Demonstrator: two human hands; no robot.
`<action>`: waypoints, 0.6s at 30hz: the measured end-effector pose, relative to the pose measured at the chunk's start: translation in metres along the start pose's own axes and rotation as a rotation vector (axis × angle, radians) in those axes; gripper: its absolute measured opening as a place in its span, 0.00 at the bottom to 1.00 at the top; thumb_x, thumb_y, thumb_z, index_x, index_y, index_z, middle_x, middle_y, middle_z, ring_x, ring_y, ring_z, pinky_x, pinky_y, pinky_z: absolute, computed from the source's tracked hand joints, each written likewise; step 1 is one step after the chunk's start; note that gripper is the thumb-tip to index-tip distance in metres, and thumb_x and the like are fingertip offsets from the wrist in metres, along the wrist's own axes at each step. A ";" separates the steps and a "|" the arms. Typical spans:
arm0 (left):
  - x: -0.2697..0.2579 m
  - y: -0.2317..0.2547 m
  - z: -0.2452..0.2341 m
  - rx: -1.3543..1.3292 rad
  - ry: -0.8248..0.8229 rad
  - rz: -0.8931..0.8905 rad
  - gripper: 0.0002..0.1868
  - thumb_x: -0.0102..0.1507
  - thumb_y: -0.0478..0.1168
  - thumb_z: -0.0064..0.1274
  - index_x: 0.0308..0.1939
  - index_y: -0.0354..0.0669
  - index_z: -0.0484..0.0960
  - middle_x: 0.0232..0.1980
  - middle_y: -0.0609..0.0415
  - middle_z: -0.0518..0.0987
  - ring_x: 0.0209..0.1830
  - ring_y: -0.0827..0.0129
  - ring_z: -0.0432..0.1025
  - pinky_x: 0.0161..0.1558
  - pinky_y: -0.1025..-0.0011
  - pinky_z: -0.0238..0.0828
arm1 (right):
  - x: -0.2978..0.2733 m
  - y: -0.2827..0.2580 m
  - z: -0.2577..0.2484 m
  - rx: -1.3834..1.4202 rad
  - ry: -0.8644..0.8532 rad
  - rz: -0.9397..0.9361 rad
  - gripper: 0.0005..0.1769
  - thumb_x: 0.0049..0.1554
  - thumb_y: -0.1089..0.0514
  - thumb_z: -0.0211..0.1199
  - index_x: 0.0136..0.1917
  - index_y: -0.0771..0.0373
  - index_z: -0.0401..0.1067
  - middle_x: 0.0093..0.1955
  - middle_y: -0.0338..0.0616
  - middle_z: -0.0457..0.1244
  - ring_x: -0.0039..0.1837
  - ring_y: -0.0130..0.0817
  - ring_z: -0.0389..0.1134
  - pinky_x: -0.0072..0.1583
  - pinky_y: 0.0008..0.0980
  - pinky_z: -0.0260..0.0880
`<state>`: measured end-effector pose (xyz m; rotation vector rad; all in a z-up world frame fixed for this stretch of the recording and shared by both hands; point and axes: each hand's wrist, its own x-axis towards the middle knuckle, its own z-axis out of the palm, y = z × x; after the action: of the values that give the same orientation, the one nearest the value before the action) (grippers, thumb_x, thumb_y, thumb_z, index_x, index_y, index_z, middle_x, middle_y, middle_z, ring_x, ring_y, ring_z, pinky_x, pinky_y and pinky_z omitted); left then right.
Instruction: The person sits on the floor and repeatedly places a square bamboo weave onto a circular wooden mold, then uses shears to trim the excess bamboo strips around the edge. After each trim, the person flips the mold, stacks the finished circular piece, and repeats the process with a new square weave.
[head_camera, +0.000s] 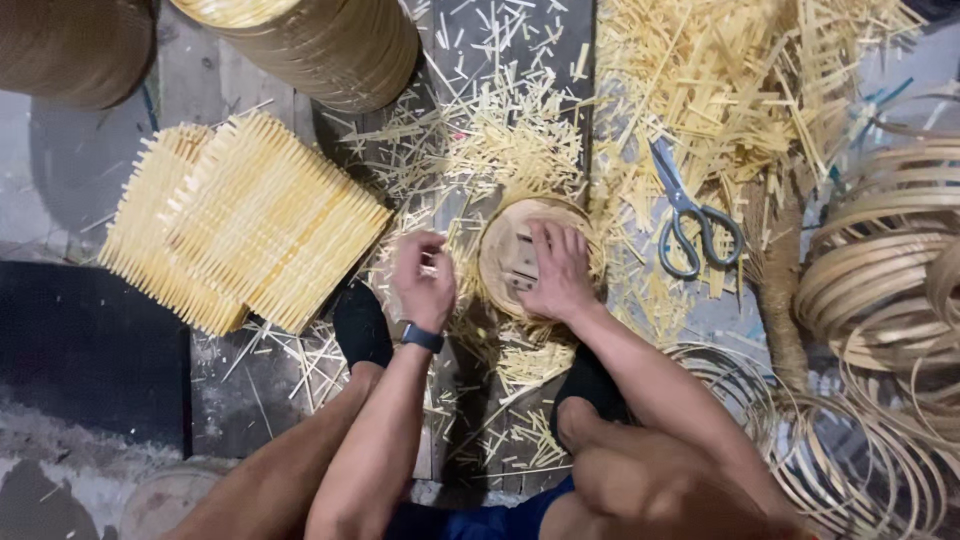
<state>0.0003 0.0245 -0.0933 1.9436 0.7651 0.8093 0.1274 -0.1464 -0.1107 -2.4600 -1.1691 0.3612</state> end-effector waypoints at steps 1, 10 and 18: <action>-0.003 0.000 0.007 0.021 -0.053 -0.014 0.12 0.60 0.27 0.50 0.47 0.39 0.80 0.45 0.49 0.79 0.41 0.64 0.75 0.43 0.70 0.73 | -0.002 0.001 -0.001 0.015 -0.038 0.012 0.61 0.40 0.37 0.74 0.77 0.63 0.52 0.71 0.57 0.53 0.72 0.54 0.53 0.75 0.56 0.51; -0.045 0.032 0.083 0.354 -0.549 -0.146 0.59 0.53 0.58 0.71 0.76 0.38 0.52 0.71 0.28 0.63 0.66 0.38 0.65 0.62 0.47 0.63 | -0.038 0.141 -0.030 0.112 0.298 0.655 0.32 0.59 0.50 0.73 0.69 0.65 0.63 0.70 0.56 0.55 0.74 0.49 0.56 0.76 0.48 0.56; -0.063 0.021 0.107 0.400 -0.484 -0.132 0.61 0.49 0.54 0.67 0.82 0.51 0.51 0.71 0.28 0.62 0.68 0.32 0.64 0.63 0.43 0.65 | -0.051 0.228 -0.013 0.075 -0.268 0.879 0.49 0.42 0.66 0.76 0.73 0.67 0.55 0.61 0.57 0.62 0.61 0.49 0.67 0.65 0.47 0.66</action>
<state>0.0498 -0.0838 -0.1341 2.2858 0.7820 0.0886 0.2568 -0.3202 -0.1985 -2.7798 -0.0645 0.9679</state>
